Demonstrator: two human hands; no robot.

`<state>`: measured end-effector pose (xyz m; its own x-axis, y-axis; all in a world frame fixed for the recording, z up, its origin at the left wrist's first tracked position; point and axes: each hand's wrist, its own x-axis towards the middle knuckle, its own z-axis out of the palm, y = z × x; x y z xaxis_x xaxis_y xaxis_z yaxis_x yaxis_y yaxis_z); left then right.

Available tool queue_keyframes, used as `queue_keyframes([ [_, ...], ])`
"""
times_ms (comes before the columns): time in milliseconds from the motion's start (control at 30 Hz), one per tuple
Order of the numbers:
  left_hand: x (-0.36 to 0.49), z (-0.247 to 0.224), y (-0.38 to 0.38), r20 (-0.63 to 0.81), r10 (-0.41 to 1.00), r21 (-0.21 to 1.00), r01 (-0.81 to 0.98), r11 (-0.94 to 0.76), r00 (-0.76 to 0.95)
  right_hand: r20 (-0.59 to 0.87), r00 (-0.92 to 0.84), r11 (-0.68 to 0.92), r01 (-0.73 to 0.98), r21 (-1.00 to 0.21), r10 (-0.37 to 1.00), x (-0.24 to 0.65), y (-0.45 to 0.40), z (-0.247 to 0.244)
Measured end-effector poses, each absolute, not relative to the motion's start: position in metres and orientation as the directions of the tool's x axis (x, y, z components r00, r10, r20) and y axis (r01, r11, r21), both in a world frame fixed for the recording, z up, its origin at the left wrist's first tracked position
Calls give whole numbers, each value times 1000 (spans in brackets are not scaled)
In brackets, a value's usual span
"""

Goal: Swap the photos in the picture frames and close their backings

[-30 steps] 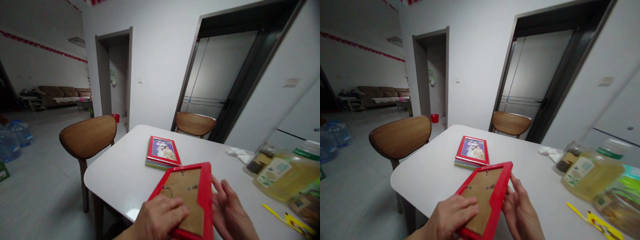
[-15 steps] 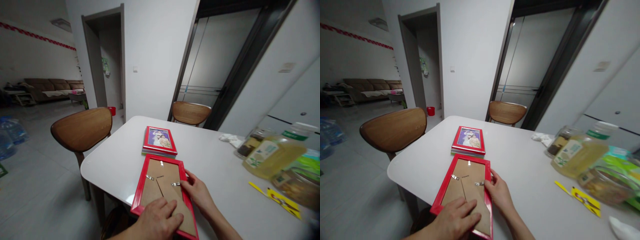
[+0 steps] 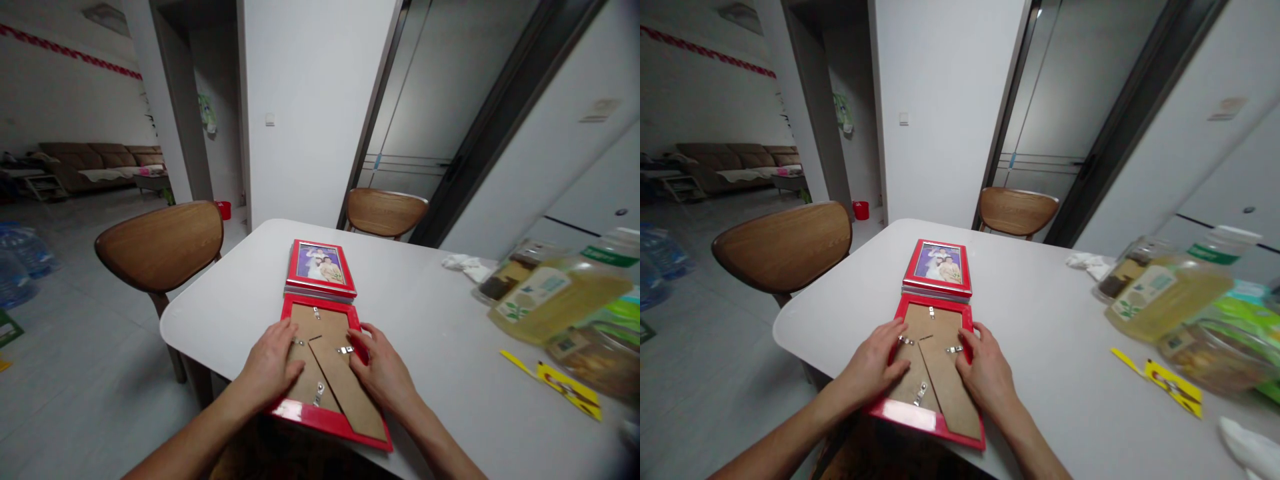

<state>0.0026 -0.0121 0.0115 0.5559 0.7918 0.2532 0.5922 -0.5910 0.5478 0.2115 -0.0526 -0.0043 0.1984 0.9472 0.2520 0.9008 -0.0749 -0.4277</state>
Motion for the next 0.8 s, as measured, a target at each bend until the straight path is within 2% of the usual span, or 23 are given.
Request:
queue_keyframes([
  [133,-3,-2,5,239,847,623,595,-508,474,209,169,-87,932,-352,963,209,-48,-1],
  [300,-3,-6,2,239,858,658,574,-487,454,233,163,-84,945,-316,959,209,-46,-1],
  [433,-3,-6,2,271,855,658,563,-500,443,287,127,-58,969,-238,949,201,-45,3],
  [633,-2,-9,2,300,855,649,566,-508,424,266,-97,187,923,-337,959,154,-26,16],
  [800,-1,-7,1,323,847,639,563,-524,422,238,-147,222,919,-326,960,135,-7,10],
])
